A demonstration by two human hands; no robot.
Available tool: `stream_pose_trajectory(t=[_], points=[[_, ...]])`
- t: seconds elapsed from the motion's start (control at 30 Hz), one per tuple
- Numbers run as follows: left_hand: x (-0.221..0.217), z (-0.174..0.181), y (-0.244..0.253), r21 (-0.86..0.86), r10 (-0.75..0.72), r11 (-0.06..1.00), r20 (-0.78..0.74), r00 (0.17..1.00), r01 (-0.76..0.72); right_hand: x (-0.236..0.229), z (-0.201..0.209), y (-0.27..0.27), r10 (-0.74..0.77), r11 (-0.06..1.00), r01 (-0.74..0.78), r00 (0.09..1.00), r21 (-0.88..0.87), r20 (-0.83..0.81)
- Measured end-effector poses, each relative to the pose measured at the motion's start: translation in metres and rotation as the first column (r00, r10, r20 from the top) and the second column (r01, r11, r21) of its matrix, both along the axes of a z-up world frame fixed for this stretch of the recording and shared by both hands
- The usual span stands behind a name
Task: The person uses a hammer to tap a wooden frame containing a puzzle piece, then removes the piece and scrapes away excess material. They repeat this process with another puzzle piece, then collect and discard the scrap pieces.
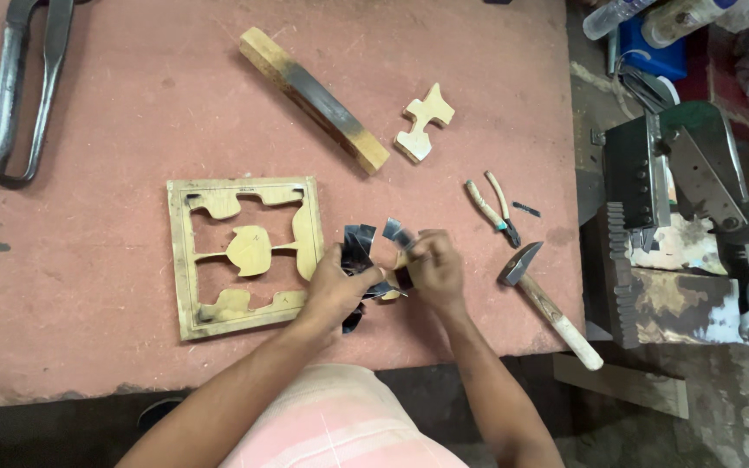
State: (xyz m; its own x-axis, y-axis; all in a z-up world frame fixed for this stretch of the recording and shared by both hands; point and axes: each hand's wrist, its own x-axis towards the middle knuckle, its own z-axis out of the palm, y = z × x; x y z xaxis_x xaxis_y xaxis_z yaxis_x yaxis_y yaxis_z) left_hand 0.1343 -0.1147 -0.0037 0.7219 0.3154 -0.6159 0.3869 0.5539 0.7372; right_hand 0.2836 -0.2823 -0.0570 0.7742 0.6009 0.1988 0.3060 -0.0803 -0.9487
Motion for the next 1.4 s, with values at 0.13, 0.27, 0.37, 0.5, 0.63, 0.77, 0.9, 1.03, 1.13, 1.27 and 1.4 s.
stream_pose_trajectory(t=[0.13, 0.27, 0.37, 0.5, 0.63, 0.77, 0.9, 1.03, 1.13, 1.27, 1.4], points=[[0.0, 0.001, -0.004, -0.139, 0.119, 0.984, 0.069, 0.991, -0.109, 0.001, 0.019, -0.005, -0.292, 0.955, 0.292, 0.956, -0.047, 0.01], [-0.002, 0.005, 0.001, -0.327, 0.211, 0.937, 0.258, 0.943, -0.12, -0.027, 0.051, 0.005, -0.196, 0.977, 0.193, 0.98, -0.094, -0.028], [-0.003, 0.003, 0.008, -0.5, 0.245, 0.864, 0.311, 0.918, -0.062, -0.033, 0.065, 0.016, -0.105, 0.981, 0.108, 0.994, -0.163, 0.026], [-0.008, -0.002, 0.011, -0.526, 0.219, 0.85, 0.318, 0.922, -0.02, -0.01, 0.067, 0.025, -0.288, 0.825, 0.379, 0.92, -0.42, 0.265], [-0.018, -0.005, 0.016, -0.472, 0.186, 0.881, 0.343, 0.921, -0.002, 0.001, 0.051, 0.02, -0.104, 0.619, 0.505, 0.812, -0.601, 0.575], [-0.027, -0.006, 0.018, -0.307, 0.148, 0.952, 0.415, 0.898, -0.015, 0.011, 0.038, 0.014, -0.19, 0.595, 0.44, 0.89, -0.673, 0.414], [-0.034, -0.002, 0.017, -0.462, 0.194, 0.887, 0.396, 0.897, 0.012, 0.022, 0.034, 0.016, -0.192, 0.651, 0.328, 0.944, -0.685, 0.27], [-0.036, -0.002, 0.021, -0.458, 0.119, 0.887, 0.337, 0.934, 0.052, 0.025, 0.036, 0.033, 0.117, 0.831, 0.107, 0.926, -0.546, 0.359], [-0.041, -0.004, 0.021, -0.572, 0.145, 0.817, 0.328, 0.934, 0.074, 0.024, 0.044, 0.043, 0.418, 0.752, 0.014, 0.763, -0.659, 0.493], [-0.043, -0.001, 0.024, -0.609, 0.157, 0.788, 0.343, 0.926, 0.092, 0.033, 0.07, 0.049, 0.413, 0.72, -0.05, 0.833, -0.692, 0.368], [-0.043, 0.0, 0.026, -0.624, 0.178, 0.779, 0.31, 0.934, 0.059, 0.016, 0.093, 0.042, 0.09, 0.633, -0.118, 0.993, -0.765, -0.079]])
